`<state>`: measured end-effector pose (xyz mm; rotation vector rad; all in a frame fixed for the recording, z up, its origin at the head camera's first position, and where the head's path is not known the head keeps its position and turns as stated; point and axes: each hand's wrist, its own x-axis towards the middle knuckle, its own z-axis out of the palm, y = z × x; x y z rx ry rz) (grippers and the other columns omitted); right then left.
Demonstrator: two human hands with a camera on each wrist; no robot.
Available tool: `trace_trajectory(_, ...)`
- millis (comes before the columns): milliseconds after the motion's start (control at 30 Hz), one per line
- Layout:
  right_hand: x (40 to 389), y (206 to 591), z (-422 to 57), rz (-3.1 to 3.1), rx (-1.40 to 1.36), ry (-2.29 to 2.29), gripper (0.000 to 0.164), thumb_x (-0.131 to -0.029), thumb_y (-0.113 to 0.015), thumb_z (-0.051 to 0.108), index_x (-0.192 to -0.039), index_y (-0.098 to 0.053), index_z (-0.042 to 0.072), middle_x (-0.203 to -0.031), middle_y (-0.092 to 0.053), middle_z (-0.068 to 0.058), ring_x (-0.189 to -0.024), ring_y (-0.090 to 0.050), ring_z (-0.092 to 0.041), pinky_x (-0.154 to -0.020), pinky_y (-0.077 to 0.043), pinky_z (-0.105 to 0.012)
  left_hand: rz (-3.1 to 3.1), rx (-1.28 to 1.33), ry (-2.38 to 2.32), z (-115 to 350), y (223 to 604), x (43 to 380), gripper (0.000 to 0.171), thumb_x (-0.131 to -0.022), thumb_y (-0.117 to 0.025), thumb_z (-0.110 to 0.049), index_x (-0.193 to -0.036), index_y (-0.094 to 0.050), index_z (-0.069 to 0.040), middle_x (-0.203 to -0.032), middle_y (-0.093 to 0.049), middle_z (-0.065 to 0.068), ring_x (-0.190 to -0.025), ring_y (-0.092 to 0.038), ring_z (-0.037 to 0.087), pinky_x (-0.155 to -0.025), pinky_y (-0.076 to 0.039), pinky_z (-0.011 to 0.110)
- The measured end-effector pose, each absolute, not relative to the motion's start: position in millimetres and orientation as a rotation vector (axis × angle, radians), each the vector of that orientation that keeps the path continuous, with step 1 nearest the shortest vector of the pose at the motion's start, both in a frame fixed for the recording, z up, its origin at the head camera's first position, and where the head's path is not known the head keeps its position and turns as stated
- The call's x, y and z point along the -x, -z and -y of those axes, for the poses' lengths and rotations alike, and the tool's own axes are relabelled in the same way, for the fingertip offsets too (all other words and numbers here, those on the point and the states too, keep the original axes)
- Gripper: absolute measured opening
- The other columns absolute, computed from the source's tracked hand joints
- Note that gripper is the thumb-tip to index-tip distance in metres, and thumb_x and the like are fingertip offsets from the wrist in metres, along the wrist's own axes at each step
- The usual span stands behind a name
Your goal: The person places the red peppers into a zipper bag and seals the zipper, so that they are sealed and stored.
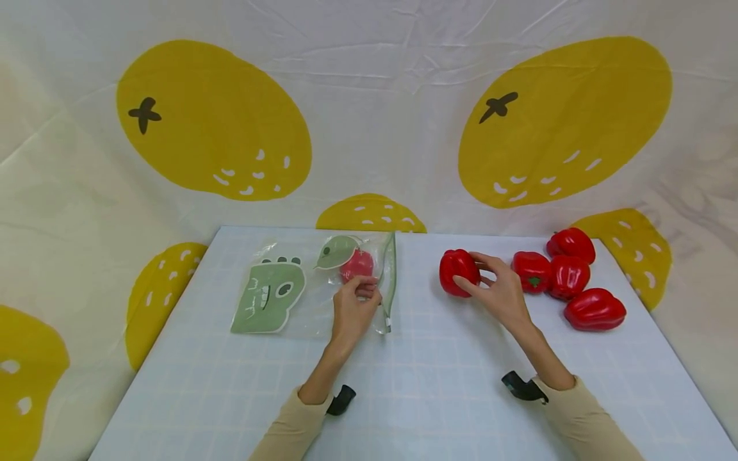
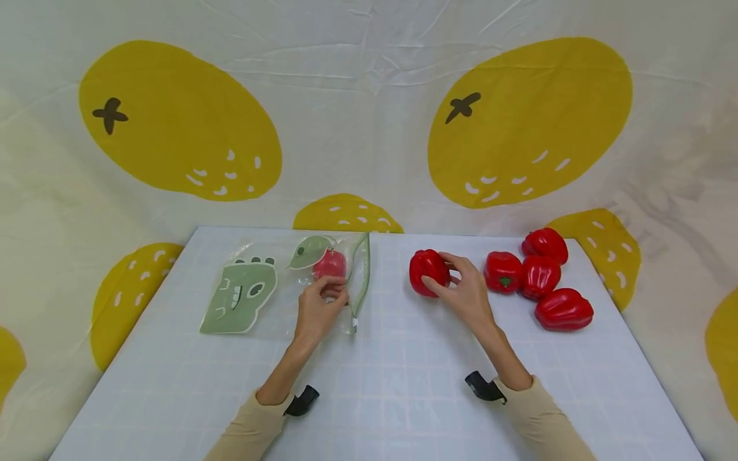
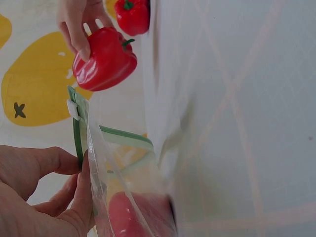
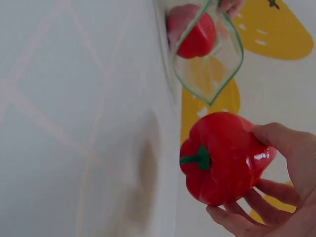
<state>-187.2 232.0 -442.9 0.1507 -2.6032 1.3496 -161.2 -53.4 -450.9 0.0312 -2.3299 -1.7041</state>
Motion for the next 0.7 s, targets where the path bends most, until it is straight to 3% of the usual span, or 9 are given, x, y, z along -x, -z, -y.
trace_trajectory(700, 207.9, 448.7, -187.4, 2.512, -0.043, -1.607, 0.068, -0.087, -0.082, 0.037, -0.145, -0.055, 0.012, -0.143, -0.058, -0.009, -0.127, -0.055, -0.03, -0.098, -0.055, -0.051, 2.317, -0.037, 1.719, 53.1, 449.3, 161.4, 0.015, -0.086, -0.072, 0.003, -0.1, -0.075, 0.001, -0.091, -0.073, 0.011, -0.078, -0.07, 0.023, -0.068, -0.056, 0.019)
